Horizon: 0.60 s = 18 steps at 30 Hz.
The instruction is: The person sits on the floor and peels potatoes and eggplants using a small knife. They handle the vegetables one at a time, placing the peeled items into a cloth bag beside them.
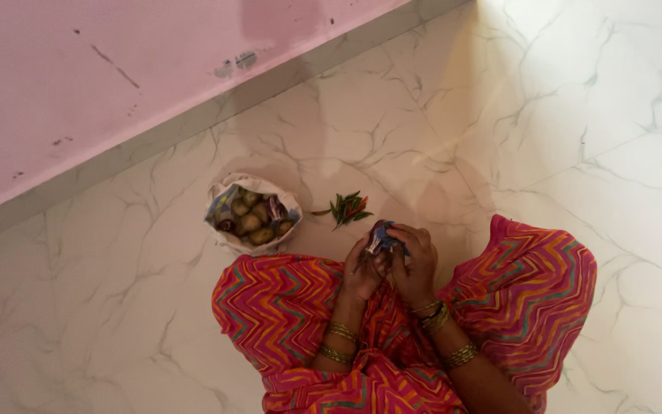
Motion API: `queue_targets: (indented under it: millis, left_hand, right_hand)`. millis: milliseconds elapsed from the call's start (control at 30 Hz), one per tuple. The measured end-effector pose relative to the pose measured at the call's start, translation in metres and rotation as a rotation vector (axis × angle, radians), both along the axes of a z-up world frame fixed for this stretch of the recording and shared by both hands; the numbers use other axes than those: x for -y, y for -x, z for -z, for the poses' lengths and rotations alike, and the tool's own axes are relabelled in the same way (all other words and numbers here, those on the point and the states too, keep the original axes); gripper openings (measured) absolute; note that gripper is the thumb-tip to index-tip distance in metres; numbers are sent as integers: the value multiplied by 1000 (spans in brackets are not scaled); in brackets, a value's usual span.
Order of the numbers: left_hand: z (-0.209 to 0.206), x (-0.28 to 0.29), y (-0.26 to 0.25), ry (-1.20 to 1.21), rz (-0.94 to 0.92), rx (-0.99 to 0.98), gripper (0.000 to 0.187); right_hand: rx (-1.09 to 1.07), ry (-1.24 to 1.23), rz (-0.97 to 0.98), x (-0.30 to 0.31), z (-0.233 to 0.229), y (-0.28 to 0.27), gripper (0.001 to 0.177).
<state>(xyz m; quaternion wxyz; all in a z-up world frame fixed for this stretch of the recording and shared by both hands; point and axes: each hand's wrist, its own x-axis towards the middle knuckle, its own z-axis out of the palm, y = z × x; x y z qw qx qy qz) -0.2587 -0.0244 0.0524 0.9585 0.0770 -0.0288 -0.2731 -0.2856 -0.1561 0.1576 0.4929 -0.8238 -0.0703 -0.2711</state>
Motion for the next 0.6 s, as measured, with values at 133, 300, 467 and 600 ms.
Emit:
queue_targets:
  millis: [133,300,467,600]
  left_hand:
    - [2,4,-3,-244,3,-240,36]
    - [3,5,-10,-281,-65,-501,44]
    - [8,-1,-12,-427,-44,-503,49]
    - [29,4,-7,-393,35,-296,40]
  right_hand:
    - [-4,-81,-73,7,11,-3,28]
    - [108,219,-143,-1,4,1,32]
    - [123,308,-90,-5,1,-5,26]
    - [-82,-69,-67,7,14,-13,27]
